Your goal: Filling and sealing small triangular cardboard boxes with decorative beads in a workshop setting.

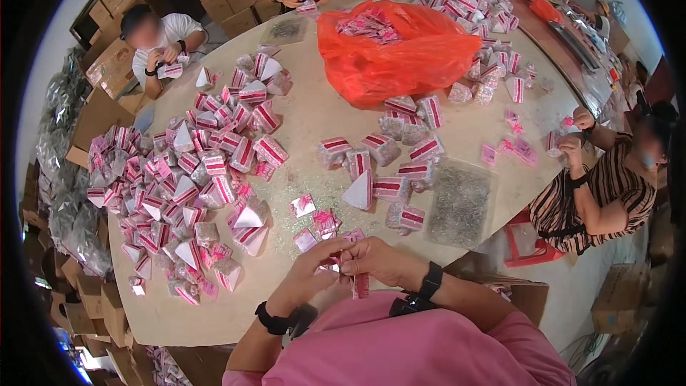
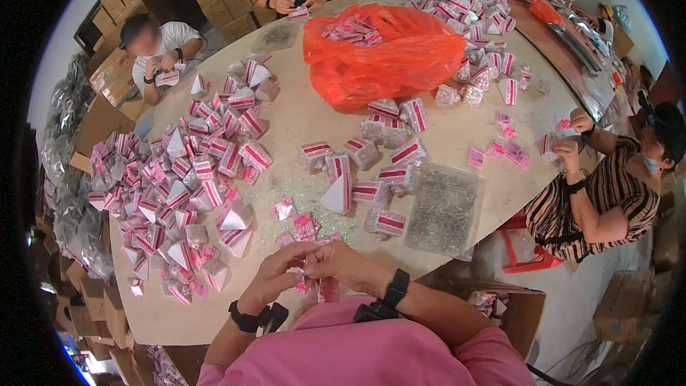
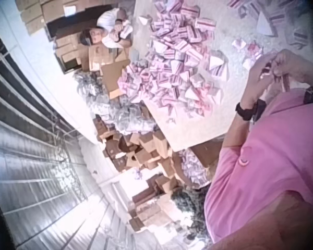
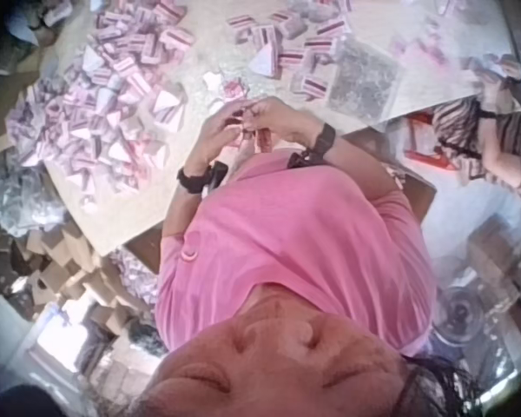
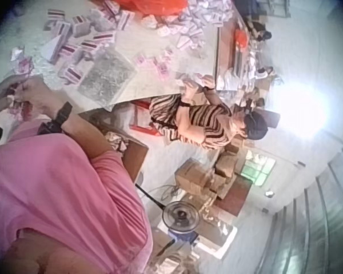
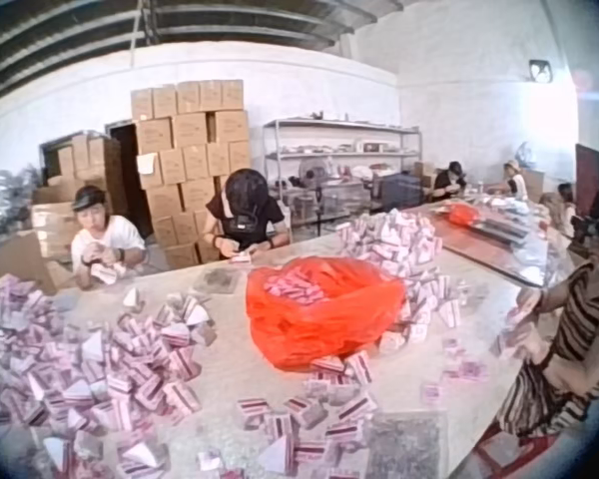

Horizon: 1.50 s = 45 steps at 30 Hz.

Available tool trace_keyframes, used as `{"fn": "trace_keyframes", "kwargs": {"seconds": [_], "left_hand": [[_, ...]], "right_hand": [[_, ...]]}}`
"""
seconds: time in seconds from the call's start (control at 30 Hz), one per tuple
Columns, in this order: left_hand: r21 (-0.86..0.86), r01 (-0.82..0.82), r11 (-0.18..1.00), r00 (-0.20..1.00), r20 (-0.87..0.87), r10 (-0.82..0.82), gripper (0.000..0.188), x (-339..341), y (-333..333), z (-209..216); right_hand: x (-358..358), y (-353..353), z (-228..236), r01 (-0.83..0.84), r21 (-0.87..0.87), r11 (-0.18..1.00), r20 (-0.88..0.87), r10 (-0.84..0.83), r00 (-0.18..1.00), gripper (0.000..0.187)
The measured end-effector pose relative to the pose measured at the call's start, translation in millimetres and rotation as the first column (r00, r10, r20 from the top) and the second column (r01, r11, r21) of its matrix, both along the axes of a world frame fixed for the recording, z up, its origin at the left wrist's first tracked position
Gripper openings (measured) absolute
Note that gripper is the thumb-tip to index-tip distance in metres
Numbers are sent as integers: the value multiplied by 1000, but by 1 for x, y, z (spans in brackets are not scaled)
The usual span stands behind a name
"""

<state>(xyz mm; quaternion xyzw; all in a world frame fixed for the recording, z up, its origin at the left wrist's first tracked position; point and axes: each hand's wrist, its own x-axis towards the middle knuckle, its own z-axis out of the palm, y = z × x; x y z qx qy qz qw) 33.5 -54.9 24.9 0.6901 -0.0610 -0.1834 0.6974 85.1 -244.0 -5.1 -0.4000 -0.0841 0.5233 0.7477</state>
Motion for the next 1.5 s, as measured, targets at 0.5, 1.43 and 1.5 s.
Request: {"fn": "trace_keyframes", "kwargs": {"seconds": [0.5,1.43,1.5], "left_hand": [[256,-287,923,944,-89,318,12,-15,-18,-33],[881,-200,430,702,434,-564,66,79,-111,-88],[787,-143,601,865,394,-311,69,67,-100,-72]], "right_hand": [[-3,-2,21,204,-365,908,636,83,767,9],[-27,-141,-4,649,-497,576,678,-209,705,10],[-22,-138,0,617,-498,609,637,-226,737,10]]}}
